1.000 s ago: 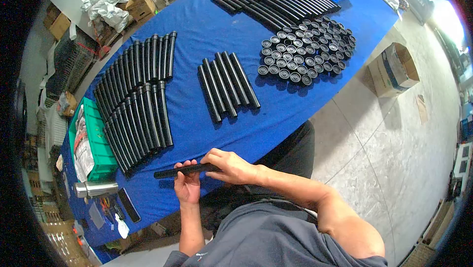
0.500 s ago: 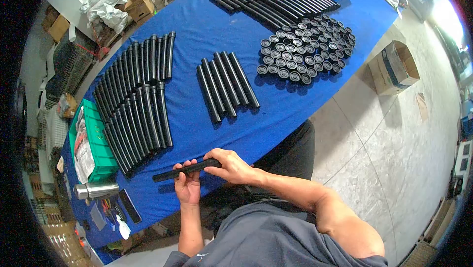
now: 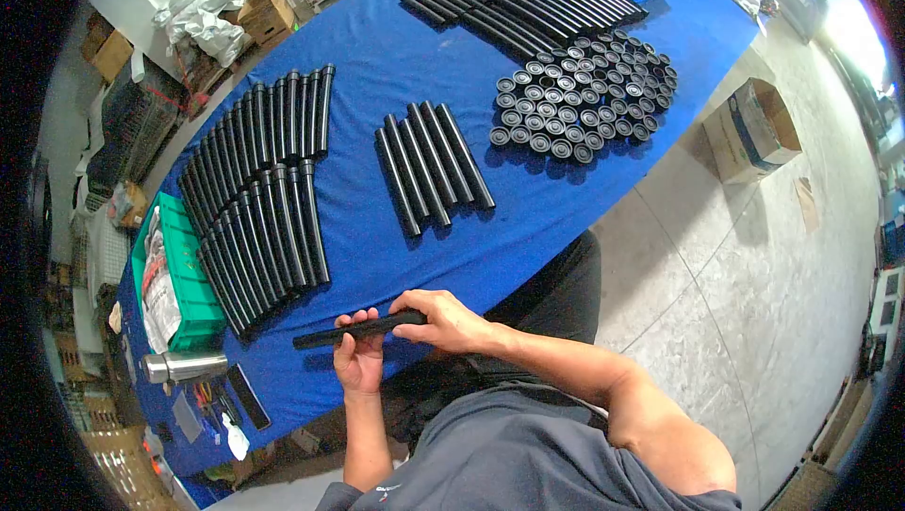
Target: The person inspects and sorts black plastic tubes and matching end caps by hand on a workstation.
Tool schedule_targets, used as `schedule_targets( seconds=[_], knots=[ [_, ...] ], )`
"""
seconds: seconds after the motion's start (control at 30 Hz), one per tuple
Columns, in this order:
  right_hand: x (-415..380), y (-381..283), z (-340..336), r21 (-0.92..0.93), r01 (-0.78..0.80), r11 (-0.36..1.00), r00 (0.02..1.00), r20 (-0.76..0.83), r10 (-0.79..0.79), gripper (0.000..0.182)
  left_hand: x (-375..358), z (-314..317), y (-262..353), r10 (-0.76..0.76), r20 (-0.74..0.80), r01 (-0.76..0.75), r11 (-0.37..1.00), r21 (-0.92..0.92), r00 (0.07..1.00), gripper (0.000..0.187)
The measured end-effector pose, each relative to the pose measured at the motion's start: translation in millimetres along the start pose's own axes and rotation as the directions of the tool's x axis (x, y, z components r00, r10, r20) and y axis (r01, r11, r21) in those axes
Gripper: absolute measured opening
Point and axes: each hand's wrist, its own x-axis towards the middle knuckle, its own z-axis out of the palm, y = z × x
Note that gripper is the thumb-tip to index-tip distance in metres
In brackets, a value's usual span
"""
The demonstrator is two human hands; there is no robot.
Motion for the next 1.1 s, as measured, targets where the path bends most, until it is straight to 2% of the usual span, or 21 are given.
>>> schedule_targets(
  seconds=[0.03,0.13,0.23,0.27,0.33,0.43,0.73,0.83,0.93,1.03,1.1],
  knots=[
    [0,2,0,-0.001,-0.003,1.0,1.0,-0.009,0.003,0.035,1,3,0,-0.011,-0.013,0.011,1.0,-0.007,1.0,0.032],
    [1,9,-3,-0.15,0.166,0.975,0.984,-0.036,-0.173,0.035,2,5,1,-0.024,-0.025,0.024,1.0,-0.013,0.999,0.031],
    [1,14,-2,-0.133,0.174,0.976,0.98,-0.075,-0.185,0.036,1,-1,0,-0.009,0.01,0.009,1.0,-0.007,1.0,0.03],
    [0,15,-2,-0.002,0.051,0.999,0.997,-0.059,-0.051,0.035,1,-1,0,-0.003,0.012,0.003,1.0,-0.011,1.0,0.03],
    [0,15,-2,0.245,-0.204,0.948,0.979,0.026,0.204,0.035,1,1,-1,0.009,0.013,-0.009,1.0,-0.001,1.0,0.03],
    [1,13,-3,0.108,-0.114,0.988,0.993,0.018,0.113,0.035,1,1,0,0.017,0.019,-0.017,0.999,0.039,1.0,0.031],
    [-1,18,3,-0.048,0.074,0.996,0.994,-0.072,-0.077,0.032,1,-2,0,0.022,0.032,-0.023,0.999,0.032,0.999,0.03],
    [0,15,0,-0.055,0.077,0.996,0.995,-0.061,-0.08,0.03,2,3,0,0.002,0.014,-0.002,0.999,0.038,1.0,0.03],
    [1,16,-2,-0.261,0.326,0.909,0.925,-0.108,-0.363,0.03,3,8,1,-0.009,-0.004,0.009,0.999,0.039,1.0,0.03],
    [-2,10,-5,-0.206,0.266,0.942,0.956,-0.073,-0.285,0.031,1,-2,0,-0.006,0.008,0.005,1.0,0.03,1.0,0.031],
    [-3,0,-7,0.046,-0.086,0.995,0.996,0.011,0.086,0.032,1,-5,0,-0.016,0.025,0.015,0.999,0.033,1.0,0.032]
  ],
)
